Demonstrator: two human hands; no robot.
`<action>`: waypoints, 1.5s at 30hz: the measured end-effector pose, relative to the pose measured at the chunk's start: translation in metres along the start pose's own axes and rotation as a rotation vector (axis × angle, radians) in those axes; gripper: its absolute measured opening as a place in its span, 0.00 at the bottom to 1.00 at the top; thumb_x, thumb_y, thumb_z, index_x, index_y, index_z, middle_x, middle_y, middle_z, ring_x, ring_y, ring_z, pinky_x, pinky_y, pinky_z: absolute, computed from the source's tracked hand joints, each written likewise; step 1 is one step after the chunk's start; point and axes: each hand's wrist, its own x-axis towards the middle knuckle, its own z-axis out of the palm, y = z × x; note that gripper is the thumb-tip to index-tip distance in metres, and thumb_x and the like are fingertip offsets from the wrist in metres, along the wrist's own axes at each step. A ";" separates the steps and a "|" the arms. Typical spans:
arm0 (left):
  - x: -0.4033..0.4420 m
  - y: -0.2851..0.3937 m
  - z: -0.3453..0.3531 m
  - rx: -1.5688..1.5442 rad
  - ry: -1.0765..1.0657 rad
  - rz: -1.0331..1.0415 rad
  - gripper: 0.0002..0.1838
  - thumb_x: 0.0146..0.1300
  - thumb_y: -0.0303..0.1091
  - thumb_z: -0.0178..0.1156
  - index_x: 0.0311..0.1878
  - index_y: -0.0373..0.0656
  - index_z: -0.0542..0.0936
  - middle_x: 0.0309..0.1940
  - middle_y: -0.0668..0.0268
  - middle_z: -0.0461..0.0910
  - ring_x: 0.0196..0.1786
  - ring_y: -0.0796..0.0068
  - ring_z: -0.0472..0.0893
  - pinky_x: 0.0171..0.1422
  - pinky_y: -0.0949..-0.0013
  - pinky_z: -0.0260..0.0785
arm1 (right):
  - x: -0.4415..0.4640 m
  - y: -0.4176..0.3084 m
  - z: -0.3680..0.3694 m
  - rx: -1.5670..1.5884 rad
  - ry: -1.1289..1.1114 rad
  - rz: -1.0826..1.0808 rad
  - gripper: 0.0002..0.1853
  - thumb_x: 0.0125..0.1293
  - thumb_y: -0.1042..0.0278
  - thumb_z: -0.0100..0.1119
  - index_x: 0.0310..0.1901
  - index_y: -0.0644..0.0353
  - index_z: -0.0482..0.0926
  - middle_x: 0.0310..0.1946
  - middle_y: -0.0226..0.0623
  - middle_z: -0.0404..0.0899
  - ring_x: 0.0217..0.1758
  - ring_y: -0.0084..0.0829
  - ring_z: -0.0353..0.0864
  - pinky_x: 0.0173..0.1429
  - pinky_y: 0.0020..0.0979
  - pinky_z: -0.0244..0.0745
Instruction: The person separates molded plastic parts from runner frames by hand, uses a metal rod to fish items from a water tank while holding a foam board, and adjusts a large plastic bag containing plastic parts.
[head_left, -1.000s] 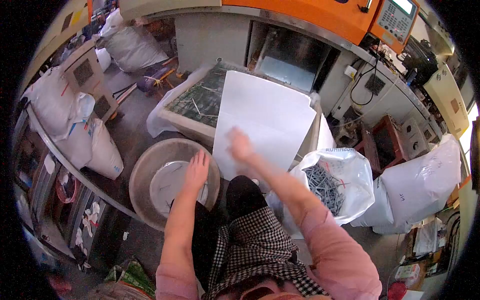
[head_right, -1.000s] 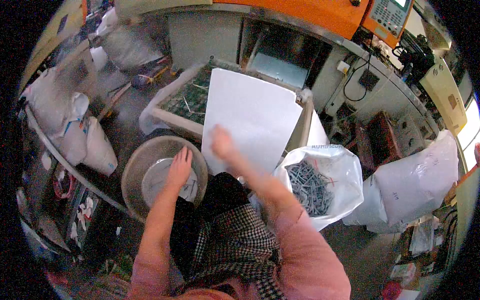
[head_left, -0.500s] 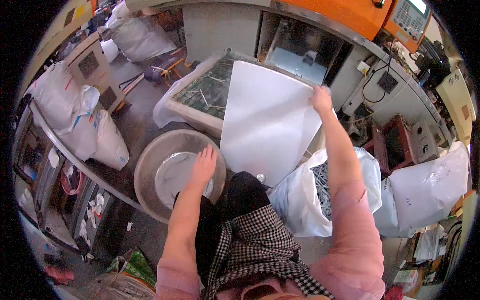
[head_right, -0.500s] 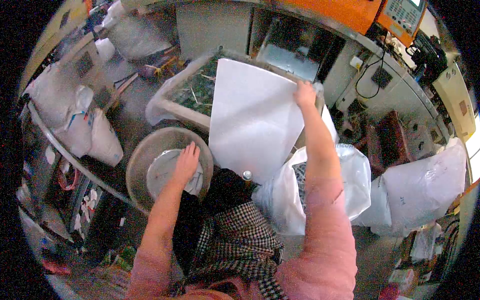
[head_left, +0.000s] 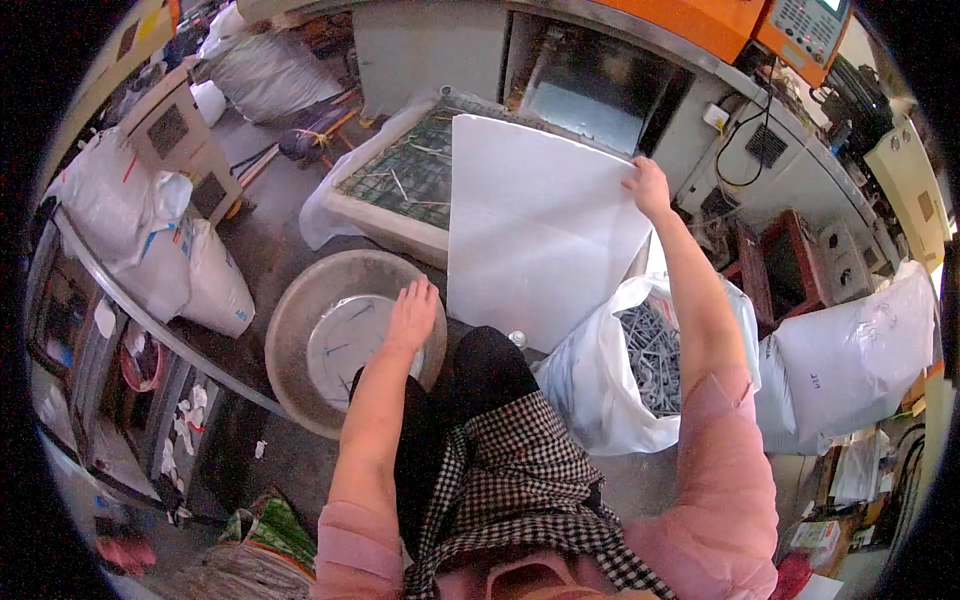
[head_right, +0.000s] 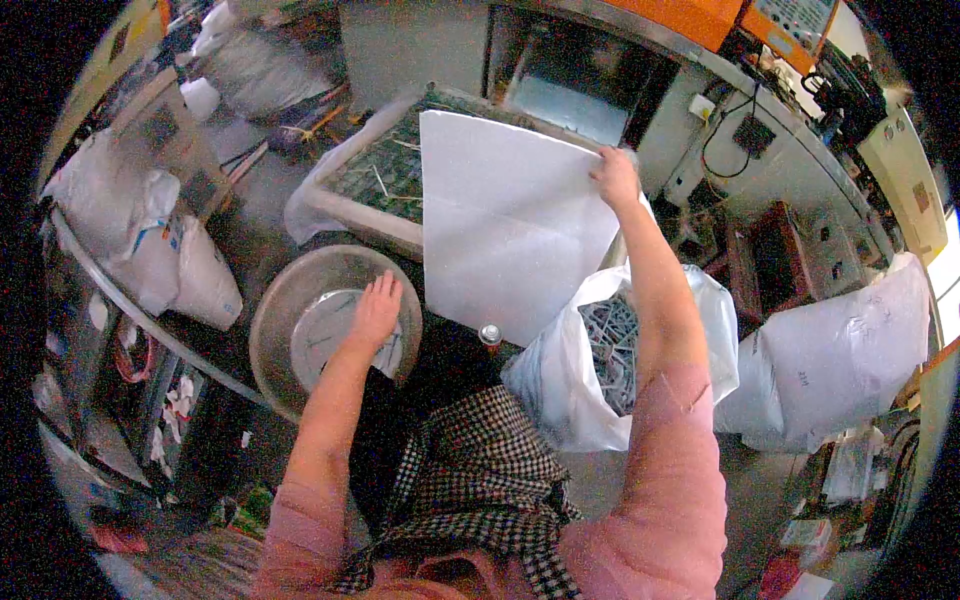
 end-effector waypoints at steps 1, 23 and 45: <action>0.000 0.001 -0.001 0.007 -0.002 -0.008 0.18 0.57 0.26 0.48 0.52 0.35 0.68 0.57 0.50 0.66 0.58 0.54 0.69 0.61 0.56 0.63 | 0.000 0.000 0.001 0.002 0.011 -0.007 0.19 0.49 0.66 0.65 0.45 0.59 0.76 0.43 0.46 0.75 0.50 0.46 0.74 0.53 0.41 0.69; 0.129 0.110 -0.127 -0.307 0.462 0.134 0.28 0.44 0.36 0.69 0.51 0.46 0.74 0.49 0.63 0.72 0.57 0.63 0.68 0.66 0.50 0.49 | -0.065 -0.006 -0.120 0.650 -0.614 -0.045 0.13 0.64 0.63 0.56 0.45 0.63 0.79 0.37 0.35 0.80 0.42 0.22 0.76 0.49 0.26 0.70; 0.131 0.091 -0.134 -0.461 0.315 0.209 0.09 0.44 0.28 0.61 0.32 0.45 0.80 0.32 0.69 0.74 0.47 0.68 0.76 0.63 0.51 0.51 | -0.113 0.173 0.230 -0.452 -1.287 -0.041 0.17 0.56 0.53 0.57 0.34 0.61 0.83 0.33 0.47 0.81 0.37 0.42 0.82 0.41 0.41 0.76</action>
